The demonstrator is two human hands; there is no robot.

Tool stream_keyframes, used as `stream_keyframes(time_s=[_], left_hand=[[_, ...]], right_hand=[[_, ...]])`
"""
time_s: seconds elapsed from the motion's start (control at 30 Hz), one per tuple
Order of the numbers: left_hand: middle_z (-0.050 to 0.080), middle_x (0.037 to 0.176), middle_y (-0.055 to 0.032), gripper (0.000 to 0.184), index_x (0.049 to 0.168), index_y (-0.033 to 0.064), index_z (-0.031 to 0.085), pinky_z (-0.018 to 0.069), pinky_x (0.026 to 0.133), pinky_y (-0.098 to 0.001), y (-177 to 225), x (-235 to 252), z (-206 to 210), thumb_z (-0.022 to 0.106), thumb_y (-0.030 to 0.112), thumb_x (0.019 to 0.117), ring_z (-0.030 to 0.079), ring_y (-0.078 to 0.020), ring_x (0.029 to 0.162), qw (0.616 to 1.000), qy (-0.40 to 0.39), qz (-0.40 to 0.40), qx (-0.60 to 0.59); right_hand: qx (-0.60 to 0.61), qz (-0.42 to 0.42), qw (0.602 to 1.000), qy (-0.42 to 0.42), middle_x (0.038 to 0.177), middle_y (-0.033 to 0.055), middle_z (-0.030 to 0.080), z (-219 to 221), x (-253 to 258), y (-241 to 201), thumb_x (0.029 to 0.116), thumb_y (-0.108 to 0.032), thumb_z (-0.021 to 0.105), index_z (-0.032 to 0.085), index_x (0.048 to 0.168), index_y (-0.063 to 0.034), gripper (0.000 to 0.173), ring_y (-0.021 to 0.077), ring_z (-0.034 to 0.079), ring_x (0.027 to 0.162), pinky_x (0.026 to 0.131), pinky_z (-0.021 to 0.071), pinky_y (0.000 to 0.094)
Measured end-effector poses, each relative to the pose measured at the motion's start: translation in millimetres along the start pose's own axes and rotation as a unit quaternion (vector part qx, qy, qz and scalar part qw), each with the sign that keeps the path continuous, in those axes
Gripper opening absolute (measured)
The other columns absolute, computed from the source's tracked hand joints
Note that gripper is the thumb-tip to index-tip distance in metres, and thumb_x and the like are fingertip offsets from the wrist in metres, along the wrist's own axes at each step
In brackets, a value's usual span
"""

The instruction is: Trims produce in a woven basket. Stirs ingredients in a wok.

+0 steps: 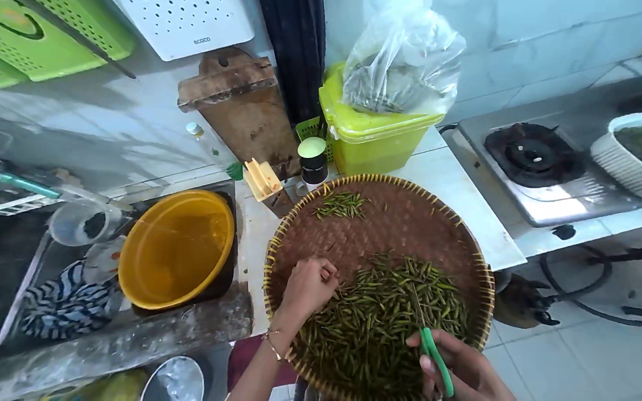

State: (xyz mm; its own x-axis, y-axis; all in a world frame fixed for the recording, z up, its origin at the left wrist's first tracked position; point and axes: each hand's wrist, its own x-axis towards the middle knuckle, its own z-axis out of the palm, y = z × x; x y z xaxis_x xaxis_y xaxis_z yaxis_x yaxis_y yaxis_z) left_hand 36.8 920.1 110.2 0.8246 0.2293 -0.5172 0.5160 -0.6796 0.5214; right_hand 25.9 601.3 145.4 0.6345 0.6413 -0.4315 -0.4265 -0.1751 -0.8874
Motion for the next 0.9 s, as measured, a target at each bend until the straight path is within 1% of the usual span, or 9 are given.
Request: stream_keyframes(time_s=[0.17, 0.3, 0.4, 0.47, 0.53, 0.63, 0.73, 0.83, 0.9], left_hand=[[0.074, 0.092, 0.004, 0.014, 0.1, 0.0145, 0.074, 0.0622, 0.076, -0.0285, -16, -8, -11, 0.074, 0.022, 0.0894, 0.072, -0.0069, 0.082, 0.978, 0.115, 0.083, -0.155], [0.077, 0.092, -0.0008, 0.012, 0.097, 0.009, 0.075, 0.065, 0.076, -0.0324, -11, -19, 5, 0.08, 0.013, 0.0859, 0.075, -0.0144, 0.083, 0.928, 0.082, 0.184, -0.314], [0.077, 0.095, 0.0042, 0.012, 0.095, 0.0116, 0.076, 0.0629, 0.083, -0.0295, -12, -22, 32, 0.079, 0.017, 0.0848, 0.073, -0.0073, 0.087, 0.965, 0.054, 0.161, -0.2], [0.075, 0.095, 0.0026, 0.012, 0.095, 0.0122, 0.076, 0.0606, 0.082, -0.0294, -12, -23, 44, 0.076, 0.018, 0.0854, 0.072, -0.0074, 0.087, 0.979, 0.062, 0.163, -0.103], [0.075, 0.098, -0.0011, 0.016, 0.103, 0.0124, 0.076, 0.0601, 0.085, -0.0327, -5, -24, 45, 0.071, 0.019, 0.089, 0.072, -0.0119, 0.09, 0.986, 0.047, 0.158, -0.025], [0.073, 0.111, -0.0085, 0.026, 0.119, 0.011, 0.074, 0.0555, 0.095, -0.0454, 19, -29, 36, 0.063, 0.017, 0.0964, 0.07, -0.0244, 0.105, 0.988, -0.022, 0.118, 0.102], [0.07, 0.12, -0.0146, 0.026, 0.123, 0.0078, 0.071, 0.0479, 0.104, -0.0523, 41, -31, 32, 0.058, 0.018, 0.1029, 0.065, -0.0331, 0.116, 0.968, -0.077, 0.103, 0.217], [0.071, 0.119, -0.0141, 0.026, 0.121, 0.0093, 0.072, 0.0455, 0.105, -0.0526, 41, -27, 29, 0.056, 0.018, 0.1026, 0.065, -0.0327, 0.116, 0.96, -0.098, 0.116, 0.235], [0.072, 0.115, -0.0117, 0.027, 0.12, 0.012, 0.075, 0.0495, 0.102, -0.0497, 31, -24, 25, 0.058, 0.021, 0.1002, 0.067, -0.0286, 0.11, 0.976, -0.073, 0.126, 0.16]], right_hand=[[0.008, -0.01, 1.0, 0.009, 0.088, 0.0076, 0.071, -3, -3, 4, 0.103, -0.02, 0.063, 0.061, 0.129, -0.0028, 0.031, 0.0193, 0.069, 0.072, 0.056, 0.0585, 0.035], [0.02, -0.008, 1.0, 0.013, 0.089, 0.0075, 0.071, -3, -4, 7, 0.1032, -0.019, 0.063, 0.06, 0.129, -0.003, 0.031, 0.0191, 0.069, 0.072, 0.056, 0.0587, 0.035], [0.017, -0.011, 1.0, 0.007, 0.089, 0.0079, 0.071, -1, -2, 6, 0.103, -0.019, 0.063, 0.06, 0.129, -0.0027, 0.031, 0.019, 0.069, 0.072, 0.057, 0.0587, 0.0352], [0.018, -0.015, 1.0, 0.006, 0.089, 0.0076, 0.071, -1, -2, 4, 0.103, -0.019, 0.063, 0.06, 0.129, -0.0032, 0.031, 0.0187, 0.069, 0.072, 0.057, 0.0585, 0.0349], [0.021, -0.018, 1.0, 0.007, 0.088, 0.0075, 0.071, -2, -3, 5, 0.1028, -0.019, 0.063, 0.06, 0.128, -0.0032, 0.03, 0.019, 0.069, 0.071, 0.056, 0.0584, 0.0349], [0.019, -0.015, 1.0, 0.005, 0.087, 0.007, 0.071, -3, -2, 5, 0.1028, -0.018, 0.063, 0.06, 0.128, -0.003, 0.03, 0.0186, 0.069, 0.071, 0.056, 0.0584, 0.0344], [0.016, -0.01, 1.0, 0.004, 0.088, 0.0071, 0.071, -1, -1, 4, 0.1026, -0.019, 0.063, 0.06, 0.128, -0.0029, 0.031, 0.0184, 0.069, 0.071, 0.056, 0.0584, 0.0345], [0.01, -0.015, 1.0, -0.001, 0.088, 0.0073, 0.071, 1, 0, 4, 0.1021, -0.019, 0.064, 0.06, 0.128, -0.0032, 0.031, 0.0191, 0.07, 0.072, 0.057, 0.0587, 0.0353], [-0.003, -0.018, 1.0, -0.015, 0.09, 0.0077, 0.071, -1, 0, 5, 0.1021, -0.023, 0.065, 0.06, 0.129, -0.0039, 0.034, 0.02, 0.07, 0.073, 0.057, 0.059, 0.0367]])
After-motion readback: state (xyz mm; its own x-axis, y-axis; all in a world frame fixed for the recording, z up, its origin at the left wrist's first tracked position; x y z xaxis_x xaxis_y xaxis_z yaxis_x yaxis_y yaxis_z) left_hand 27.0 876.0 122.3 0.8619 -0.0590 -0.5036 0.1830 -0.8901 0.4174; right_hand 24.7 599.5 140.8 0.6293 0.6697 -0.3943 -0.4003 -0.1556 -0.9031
